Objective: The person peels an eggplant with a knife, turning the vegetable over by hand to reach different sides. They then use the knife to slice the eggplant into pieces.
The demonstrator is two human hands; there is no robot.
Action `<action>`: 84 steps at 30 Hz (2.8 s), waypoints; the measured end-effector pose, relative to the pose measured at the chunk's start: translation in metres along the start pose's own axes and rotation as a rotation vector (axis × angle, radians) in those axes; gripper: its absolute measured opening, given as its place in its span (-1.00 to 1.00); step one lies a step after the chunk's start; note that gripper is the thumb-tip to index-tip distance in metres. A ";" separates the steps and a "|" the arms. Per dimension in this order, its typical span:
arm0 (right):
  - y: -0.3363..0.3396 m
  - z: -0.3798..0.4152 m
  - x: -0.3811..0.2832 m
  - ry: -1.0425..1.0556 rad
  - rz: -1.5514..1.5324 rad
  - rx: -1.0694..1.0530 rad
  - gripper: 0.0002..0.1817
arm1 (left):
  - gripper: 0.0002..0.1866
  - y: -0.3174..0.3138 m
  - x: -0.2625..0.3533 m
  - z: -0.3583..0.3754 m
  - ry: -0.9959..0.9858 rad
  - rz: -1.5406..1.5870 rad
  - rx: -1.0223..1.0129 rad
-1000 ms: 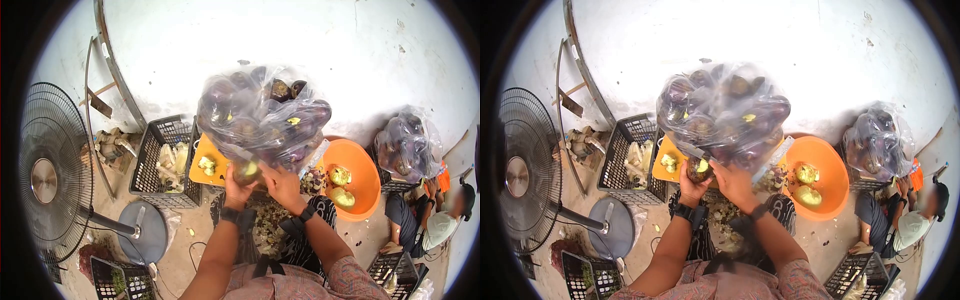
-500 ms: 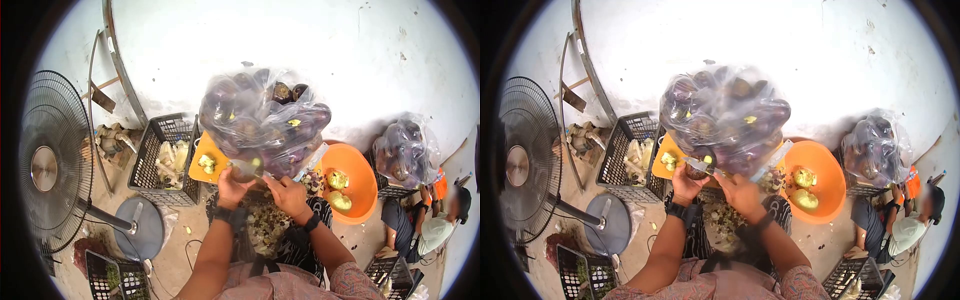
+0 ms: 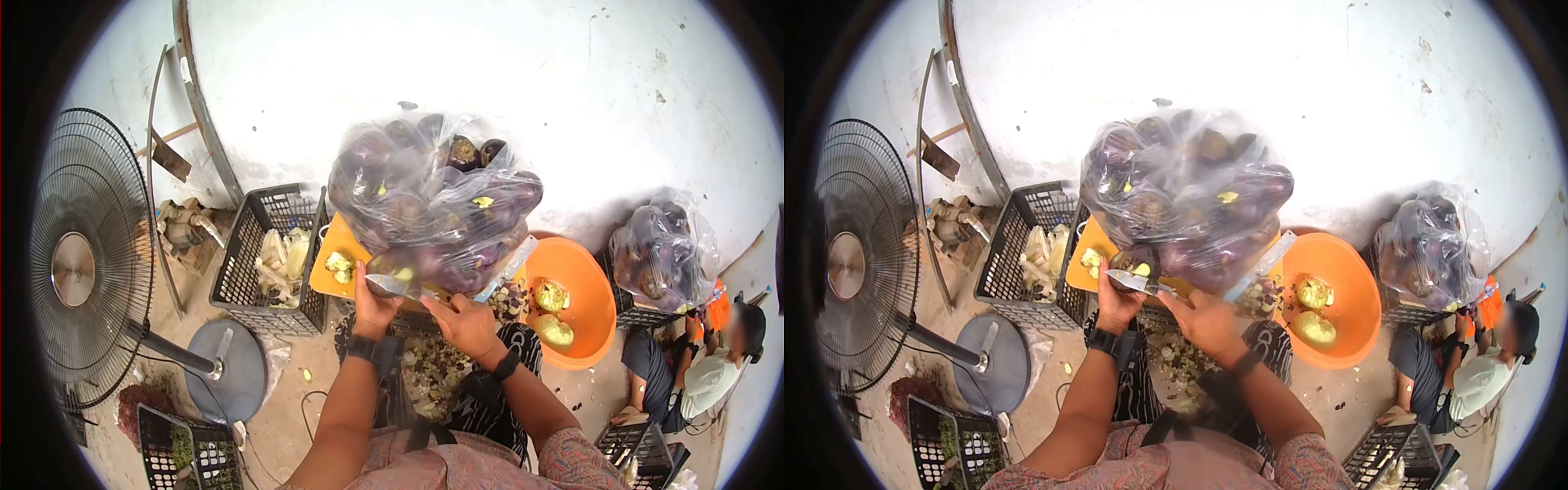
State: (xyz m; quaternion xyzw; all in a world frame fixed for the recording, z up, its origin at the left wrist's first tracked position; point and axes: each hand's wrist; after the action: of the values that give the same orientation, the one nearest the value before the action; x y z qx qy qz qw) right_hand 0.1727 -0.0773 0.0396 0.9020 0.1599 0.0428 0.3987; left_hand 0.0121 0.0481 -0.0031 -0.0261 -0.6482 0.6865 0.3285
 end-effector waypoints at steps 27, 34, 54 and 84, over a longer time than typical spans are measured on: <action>-0.004 -0.011 -0.011 -0.026 -0.010 -0.031 -0.57 | -0.34 0.004 -0.002 0.001 -0.119 0.023 0.000; -0.012 -0.009 -0.009 0.007 -0.011 0.021 -0.52 | -0.27 0.003 0.000 0.003 -0.081 -0.015 -0.040; -0.023 -0.031 -0.014 0.016 -0.055 0.064 -0.58 | -0.23 0.006 0.005 0.001 -0.055 -0.094 -0.018; 0.001 -0.002 -0.007 -0.101 -0.040 0.026 -0.57 | -0.32 -0.001 -0.005 0.002 -0.037 -0.063 -0.138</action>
State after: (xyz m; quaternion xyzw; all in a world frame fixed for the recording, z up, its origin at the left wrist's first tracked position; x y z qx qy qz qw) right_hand 0.1655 -0.0787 0.0421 0.9047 0.1584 -0.0129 0.3952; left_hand 0.0154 0.0438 -0.0037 -0.0156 -0.7003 0.6298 0.3356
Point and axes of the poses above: each hand's wrist, its own z-axis away from the middle knuckle, its own y-axis out of the back of the hand, x = y × z, and after that the axes turned 1 degree about -y, right-handed
